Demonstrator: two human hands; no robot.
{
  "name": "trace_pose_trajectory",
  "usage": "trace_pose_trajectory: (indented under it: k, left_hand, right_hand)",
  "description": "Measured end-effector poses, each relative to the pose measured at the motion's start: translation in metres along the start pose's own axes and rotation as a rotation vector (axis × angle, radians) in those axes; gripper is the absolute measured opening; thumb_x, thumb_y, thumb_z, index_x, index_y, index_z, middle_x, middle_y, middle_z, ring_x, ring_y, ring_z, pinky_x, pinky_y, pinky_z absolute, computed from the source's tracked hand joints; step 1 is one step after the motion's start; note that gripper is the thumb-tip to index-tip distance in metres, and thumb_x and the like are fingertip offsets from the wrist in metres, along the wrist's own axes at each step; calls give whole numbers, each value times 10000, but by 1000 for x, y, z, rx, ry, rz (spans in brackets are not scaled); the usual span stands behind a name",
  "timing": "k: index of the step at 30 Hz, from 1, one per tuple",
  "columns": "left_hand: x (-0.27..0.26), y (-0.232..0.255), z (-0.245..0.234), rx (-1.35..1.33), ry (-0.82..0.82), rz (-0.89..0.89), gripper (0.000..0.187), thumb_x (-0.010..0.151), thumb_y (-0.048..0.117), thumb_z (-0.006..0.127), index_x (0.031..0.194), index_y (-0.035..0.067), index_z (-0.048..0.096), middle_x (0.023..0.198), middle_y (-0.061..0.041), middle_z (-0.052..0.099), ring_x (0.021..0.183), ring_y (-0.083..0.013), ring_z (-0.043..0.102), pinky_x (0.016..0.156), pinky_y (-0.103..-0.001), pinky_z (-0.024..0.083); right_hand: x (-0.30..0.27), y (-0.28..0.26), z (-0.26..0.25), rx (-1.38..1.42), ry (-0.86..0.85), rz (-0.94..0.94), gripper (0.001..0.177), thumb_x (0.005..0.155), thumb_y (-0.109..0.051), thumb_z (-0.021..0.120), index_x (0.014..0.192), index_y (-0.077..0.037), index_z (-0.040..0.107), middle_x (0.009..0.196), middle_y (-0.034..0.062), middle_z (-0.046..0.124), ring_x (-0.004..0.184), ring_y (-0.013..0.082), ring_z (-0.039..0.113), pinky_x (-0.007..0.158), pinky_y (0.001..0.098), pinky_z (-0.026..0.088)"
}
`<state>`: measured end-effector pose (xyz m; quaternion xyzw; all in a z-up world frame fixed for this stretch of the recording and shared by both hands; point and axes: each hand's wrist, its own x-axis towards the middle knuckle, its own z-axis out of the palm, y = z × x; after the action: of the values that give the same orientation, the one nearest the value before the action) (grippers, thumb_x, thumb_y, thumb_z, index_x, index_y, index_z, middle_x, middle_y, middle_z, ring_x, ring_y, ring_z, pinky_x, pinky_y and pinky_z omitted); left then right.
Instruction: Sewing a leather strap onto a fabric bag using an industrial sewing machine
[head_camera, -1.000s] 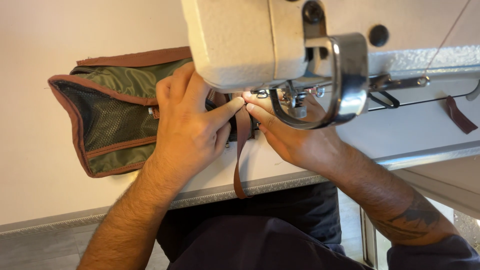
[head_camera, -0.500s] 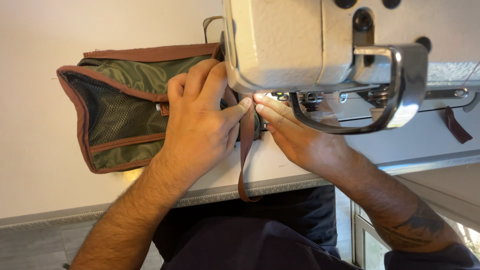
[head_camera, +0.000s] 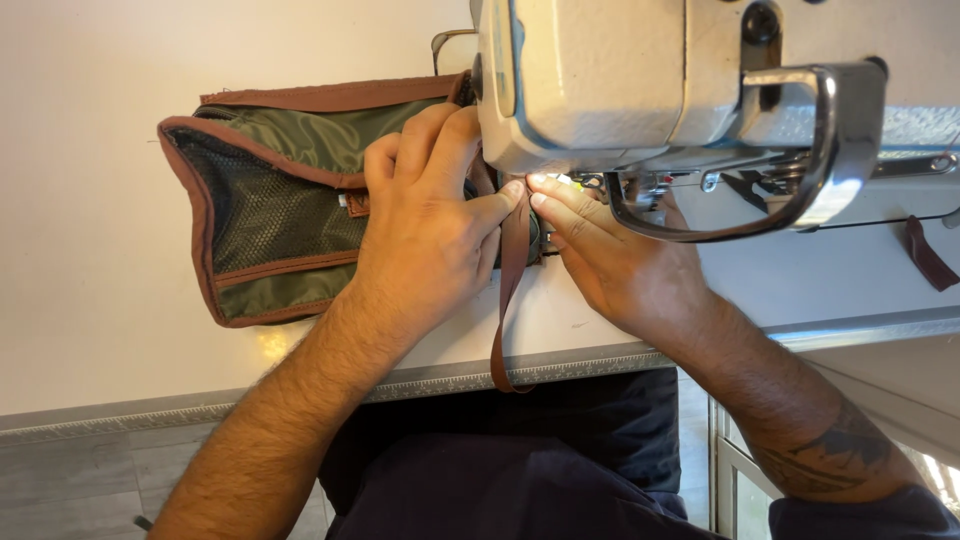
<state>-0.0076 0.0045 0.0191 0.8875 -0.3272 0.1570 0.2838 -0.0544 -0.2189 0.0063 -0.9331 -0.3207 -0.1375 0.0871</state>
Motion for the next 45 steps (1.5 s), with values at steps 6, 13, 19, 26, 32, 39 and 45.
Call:
trace_pose_trajectory:
  k: [6,13,19,26,32,39,45]
  left_hand:
    - [7,5,-4,10,18,-5,181,925,26,601,753,67,639,1259,-182,557,1198,-376,490,857,-511,339]
    - [17,9,3,-29,24,18,63,870,17,710,828,63,707,1241,-207,544,1182,-407,492,852,-534,340]
    - [22,21,25,8,25,45,317,726,-43,686,1003,92,762,1151,-238,541,1114,-439,486,828,-523,338]
    - [26,38,4,-82,-5,241,138,854,-45,693,984,-1,682,1130,-219,635,1007,-407,575,850,-553,430]
    - [39,20,-33,-159,-196,428,179,902,91,846,947,-15,710,1058,-186,613,985,-391,599,904,-571,518]
    - [37,7,-32,-56,-245,553,398,857,113,797,1221,22,664,1147,-225,602,1065,-402,627,972,-575,559]
    - [29,-4,-25,-121,-162,516,339,783,39,664,1121,17,641,1052,-195,562,907,-382,553,900,-553,474]
  right_hand:
    - [1,2,-3,-5,19,-2,363,1016,-58,658,1376,-96,693,1450,5,669,1328,143,626,1084,455,413]
    - [-12,19,-6,-14,212,104,214,1010,-112,663,1157,21,745,1112,221,727,998,436,675,892,562,518]
    - [-51,43,4,33,215,140,223,944,-122,767,1161,-74,767,1067,120,714,1024,342,680,895,481,570]
    - [-53,50,-8,126,258,-50,241,957,-92,835,1189,-52,786,1194,120,772,1022,250,766,794,338,633]
    - [-46,40,-15,342,235,-79,357,927,74,764,1276,41,698,1208,164,755,1011,295,770,816,400,633]
    - [-29,32,-23,234,376,-56,188,927,118,795,1101,50,768,894,99,753,699,194,681,628,350,566]
    - [13,14,-30,444,386,-104,157,925,158,778,1070,145,720,1105,306,720,1018,429,746,992,533,635]
